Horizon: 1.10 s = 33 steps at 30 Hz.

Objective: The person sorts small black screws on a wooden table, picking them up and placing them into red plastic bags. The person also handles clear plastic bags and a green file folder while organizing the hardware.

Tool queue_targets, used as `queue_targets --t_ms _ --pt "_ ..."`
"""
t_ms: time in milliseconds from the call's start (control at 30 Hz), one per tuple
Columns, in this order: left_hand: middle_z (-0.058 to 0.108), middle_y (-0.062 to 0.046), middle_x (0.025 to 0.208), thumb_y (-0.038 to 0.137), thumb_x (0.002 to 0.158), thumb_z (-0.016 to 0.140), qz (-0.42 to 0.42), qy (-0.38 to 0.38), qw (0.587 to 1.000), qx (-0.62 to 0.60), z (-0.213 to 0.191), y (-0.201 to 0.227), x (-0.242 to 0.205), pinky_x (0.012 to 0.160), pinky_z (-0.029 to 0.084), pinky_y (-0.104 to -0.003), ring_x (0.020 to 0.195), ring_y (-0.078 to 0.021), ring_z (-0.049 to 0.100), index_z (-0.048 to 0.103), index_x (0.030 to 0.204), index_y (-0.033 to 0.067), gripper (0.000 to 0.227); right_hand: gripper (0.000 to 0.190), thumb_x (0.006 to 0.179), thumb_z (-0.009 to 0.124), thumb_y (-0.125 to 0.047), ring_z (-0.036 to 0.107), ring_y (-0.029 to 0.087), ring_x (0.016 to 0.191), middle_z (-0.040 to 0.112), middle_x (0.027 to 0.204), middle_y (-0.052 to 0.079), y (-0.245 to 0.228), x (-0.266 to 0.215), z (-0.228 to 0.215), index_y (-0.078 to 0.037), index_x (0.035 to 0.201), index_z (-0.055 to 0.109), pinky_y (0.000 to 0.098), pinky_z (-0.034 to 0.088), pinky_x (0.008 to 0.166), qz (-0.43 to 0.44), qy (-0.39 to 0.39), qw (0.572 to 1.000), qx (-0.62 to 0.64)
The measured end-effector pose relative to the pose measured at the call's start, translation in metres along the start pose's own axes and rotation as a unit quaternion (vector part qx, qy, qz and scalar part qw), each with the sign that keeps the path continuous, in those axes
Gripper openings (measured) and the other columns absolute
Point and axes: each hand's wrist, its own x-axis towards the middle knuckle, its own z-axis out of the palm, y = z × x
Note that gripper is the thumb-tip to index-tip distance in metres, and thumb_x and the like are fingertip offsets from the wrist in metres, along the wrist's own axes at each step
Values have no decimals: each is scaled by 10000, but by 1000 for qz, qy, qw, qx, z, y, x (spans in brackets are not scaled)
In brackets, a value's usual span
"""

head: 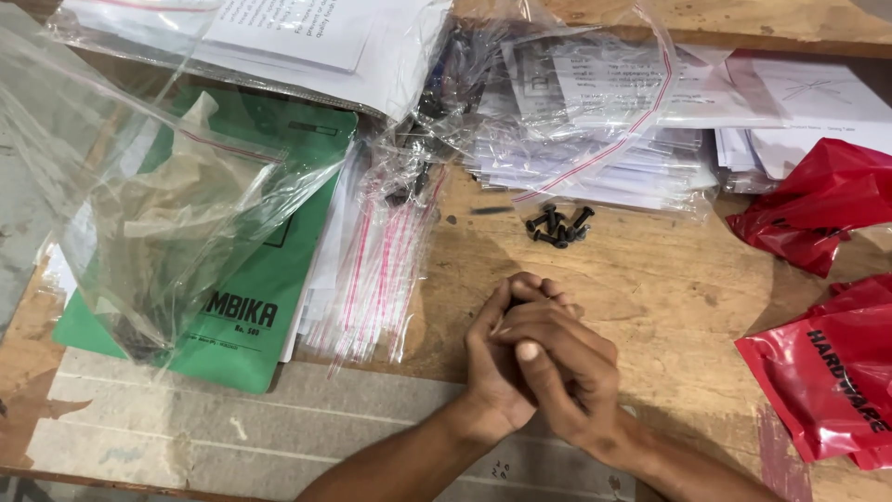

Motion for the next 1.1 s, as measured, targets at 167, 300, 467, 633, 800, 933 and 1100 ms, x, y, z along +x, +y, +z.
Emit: queue_targets --t_ms 167,300,467,633,800,933,1100 --pt "625 -26 928 403 1030 500 15 113 992 48 -7 8 5 649 538 -285 809 -156 615 607 971 132 298 142 1044 607 -74 756 166 844 799 983 91 33 17 -38 -104 945 705 295 619 692 19 70 997 2" --pt "541 -8 821 330 1065 516 12 56 998 -11 -10 14 6 476 379 -207 688 -108 504 548 907 129 258 260 945 665 -102 645 293 1018 721 1124 138 43 63 -73 -28 1191 704 469 539 884 105 -22 963 -248" --pt "471 8 763 325 1065 505 12 37 999 -16 -8 21 9 415 299 -199 639 -96 440 499 852 138 283 440 820 751 -211 528 337 1117 704 1225 112 61 82 -63 -87 1241 727 523 407 886 -17 -181 901 -394" --pt "466 6 762 327 1067 497 31 32 999 -10 -11 24 13 429 298 -207 640 -101 443 492 852 135 289 255 935 755 -357 631 335 973 755 892 141 77 105 -43 -141 1069 772 484 465 911 162 -285 793 -514" --pt "465 5 760 337 1072 502 29 35 999 0 -8 24 13 435 291 -209 639 -100 442 491 848 134 302 212 870 745 -163 698 373 773 725 892 182 103 110 -49 -32 1036 731 482 559 695 142 -241 885 -372" --pt "464 5 761 345 1070 508 24 41 999 2 -9 22 12 439 291 -209 642 -100 442 489 846 141 304 110 895 720 -128 723 334 732 739 837 164 98 115 -43 -48 967 745 469 580 692 128 -280 882 -357" --pt "463 7 761 356 1066 514 19 38 999 -4 -9 21 12 441 293 -212 645 -101 444 487 845 141 309 139 916 716 -171 763 281 724 762 858 120 81 118 -41 -68 1008 733 426 603 688 209 -318 868 -318"
